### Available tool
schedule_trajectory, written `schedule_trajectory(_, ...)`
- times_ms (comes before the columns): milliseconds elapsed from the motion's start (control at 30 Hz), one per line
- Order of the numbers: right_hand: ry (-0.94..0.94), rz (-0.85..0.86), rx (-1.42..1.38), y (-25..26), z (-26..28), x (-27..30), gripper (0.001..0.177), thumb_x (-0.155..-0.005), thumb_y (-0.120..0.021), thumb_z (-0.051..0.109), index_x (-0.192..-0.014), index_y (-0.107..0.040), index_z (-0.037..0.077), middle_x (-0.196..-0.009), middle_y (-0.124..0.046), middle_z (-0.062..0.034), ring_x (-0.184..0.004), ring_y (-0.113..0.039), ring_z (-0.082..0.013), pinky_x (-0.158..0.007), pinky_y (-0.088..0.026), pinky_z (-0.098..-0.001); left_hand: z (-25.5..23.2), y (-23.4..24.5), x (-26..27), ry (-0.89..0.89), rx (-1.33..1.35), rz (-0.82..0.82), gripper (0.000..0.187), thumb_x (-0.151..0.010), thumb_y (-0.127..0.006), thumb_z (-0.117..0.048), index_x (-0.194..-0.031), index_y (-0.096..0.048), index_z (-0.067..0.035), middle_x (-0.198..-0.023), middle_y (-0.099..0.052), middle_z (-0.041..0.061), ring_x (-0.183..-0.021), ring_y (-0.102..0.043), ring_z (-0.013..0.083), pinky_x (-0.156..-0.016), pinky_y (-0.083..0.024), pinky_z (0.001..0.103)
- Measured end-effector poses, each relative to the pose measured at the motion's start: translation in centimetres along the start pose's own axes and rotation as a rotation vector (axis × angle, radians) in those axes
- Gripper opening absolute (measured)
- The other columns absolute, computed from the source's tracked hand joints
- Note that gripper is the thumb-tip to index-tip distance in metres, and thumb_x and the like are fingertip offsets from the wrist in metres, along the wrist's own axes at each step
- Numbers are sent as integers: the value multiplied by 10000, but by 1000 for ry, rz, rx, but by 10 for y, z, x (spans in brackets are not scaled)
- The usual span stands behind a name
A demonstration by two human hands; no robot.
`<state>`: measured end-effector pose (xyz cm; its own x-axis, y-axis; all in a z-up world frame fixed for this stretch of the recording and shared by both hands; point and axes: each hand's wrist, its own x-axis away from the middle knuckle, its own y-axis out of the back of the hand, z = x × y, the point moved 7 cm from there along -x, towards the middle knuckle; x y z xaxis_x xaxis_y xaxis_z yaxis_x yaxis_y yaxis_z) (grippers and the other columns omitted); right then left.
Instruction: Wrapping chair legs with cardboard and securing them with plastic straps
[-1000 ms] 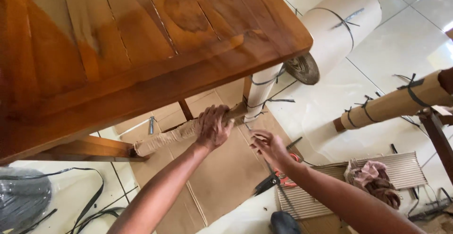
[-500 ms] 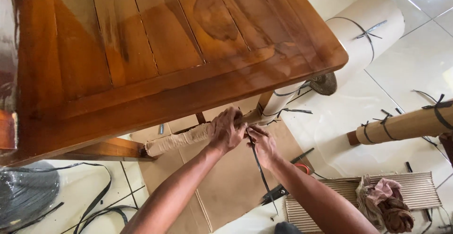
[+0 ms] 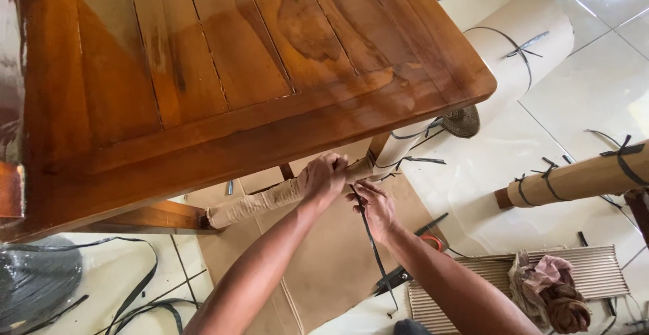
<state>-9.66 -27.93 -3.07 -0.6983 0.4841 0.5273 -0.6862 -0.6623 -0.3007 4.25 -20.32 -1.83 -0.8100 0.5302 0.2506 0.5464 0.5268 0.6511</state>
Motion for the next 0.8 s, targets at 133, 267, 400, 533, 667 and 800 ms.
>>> schedule_trajectory(133,13,-19,21,1,3,5,373,-948,-651,158,-1263,-667,-41,-1017,-634,-125,-812,-685,-248,-599,-437,-306,-11,14,12,2,66,-130,348,-939,-545,-474,-844,-730,-196,-794,-723,96,-877,-738,345,-744,-543,426)
schedule_trajectory(267,73,-64,97,1,11,19,250,-957,-617,77,-1176,-710,3,-869,-716,-128,-521,-438,-51,-482,-293,-195,-51,53,40,22,57,-116,313,-997,-515,-477,-918,-711,-247,-903,-751,55,-970,-736,328,-872,-563,454)
schedule_trajectory(400,107,-89,111,-9,25,36,208,-995,-586,70,-1191,-648,38,-752,-717,-165,-537,-411,-77,-530,-286,-229,-42,54,44,-74,81,-123,245,-1001,-550,-481,-943,-704,-300,-930,-747,43,-1009,-731,313,-906,-568,485)
schedule_trajectory(533,30,-175,309,-2,14,38,207,-1039,-585,258,-1171,-665,120,-736,-752,-112,-577,-468,-109,-573,-304,-245,-48,62,55,-191,229,-176,213,-992,-617,-416,-903,-737,-264,-861,-724,55,-934,-736,307,-816,-581,477)
schedule_trajectory(667,123,-161,650,-1,8,46,211,-1027,-590,368,-1102,-739,238,-741,-810,-26,-616,-566,-185,-633,-398,-295,-53,55,59,-541,121,-285,221,-1005,-648,-348,-807,-721,-279,-719,-719,-21,-808,-741,196,-997,-490,393)
schedule_trajectory(800,182,-118,643,11,-2,40,202,-1027,-592,347,-1059,-739,212,-690,-794,-46,-634,-556,-206,-658,-423,-306,-57,45,79,-500,-49,-296,277,-1048,-585,-387,-864,-732,-242,-776,-751,-8,-793,-739,168,-1039,-437,443)
